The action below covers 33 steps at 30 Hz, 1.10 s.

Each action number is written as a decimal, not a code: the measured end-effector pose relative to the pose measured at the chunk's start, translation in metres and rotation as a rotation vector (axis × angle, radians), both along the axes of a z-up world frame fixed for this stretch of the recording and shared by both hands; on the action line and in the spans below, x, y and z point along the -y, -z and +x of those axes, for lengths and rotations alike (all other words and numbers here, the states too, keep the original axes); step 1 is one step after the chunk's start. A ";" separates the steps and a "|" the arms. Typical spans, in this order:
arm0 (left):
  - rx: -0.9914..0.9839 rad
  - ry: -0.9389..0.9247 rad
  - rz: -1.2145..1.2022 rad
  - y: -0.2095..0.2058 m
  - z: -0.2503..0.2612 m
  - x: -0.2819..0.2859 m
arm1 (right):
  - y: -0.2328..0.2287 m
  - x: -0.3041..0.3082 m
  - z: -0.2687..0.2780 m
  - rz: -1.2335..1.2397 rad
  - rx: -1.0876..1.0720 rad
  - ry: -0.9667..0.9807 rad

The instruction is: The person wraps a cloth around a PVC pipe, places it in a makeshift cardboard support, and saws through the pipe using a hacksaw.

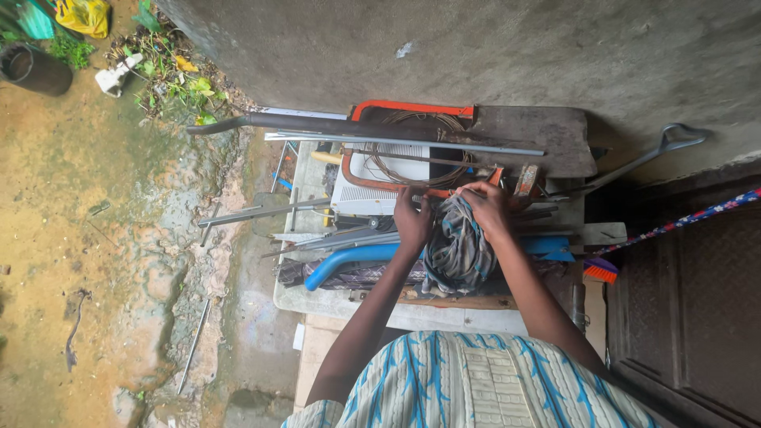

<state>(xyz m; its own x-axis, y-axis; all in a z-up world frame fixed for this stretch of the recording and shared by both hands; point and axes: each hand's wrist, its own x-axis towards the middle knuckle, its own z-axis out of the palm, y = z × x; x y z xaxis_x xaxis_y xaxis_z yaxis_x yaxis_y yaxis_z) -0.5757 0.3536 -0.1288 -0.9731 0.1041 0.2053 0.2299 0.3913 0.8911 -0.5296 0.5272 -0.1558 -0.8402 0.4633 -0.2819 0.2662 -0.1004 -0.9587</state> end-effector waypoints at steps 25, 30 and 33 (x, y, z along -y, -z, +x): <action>-0.014 0.252 -0.437 0.001 -0.025 0.006 | 0.019 -0.010 -0.016 0.105 0.229 -0.216; 0.027 0.229 -0.417 -0.006 -0.024 0.006 | -0.004 0.001 -0.013 0.225 0.262 -0.186; 0.015 0.216 -0.454 -0.009 -0.026 0.007 | -0.013 0.006 -0.011 0.222 0.246 -0.174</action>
<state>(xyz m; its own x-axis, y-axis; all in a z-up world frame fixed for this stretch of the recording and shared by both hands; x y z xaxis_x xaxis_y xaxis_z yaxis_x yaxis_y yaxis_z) -0.6019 0.3467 -0.1194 -0.9222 0.3785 0.0786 0.3363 0.6852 0.6461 -0.5403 0.5212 -0.1431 -0.8314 0.3920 -0.3938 0.4862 0.1702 -0.8571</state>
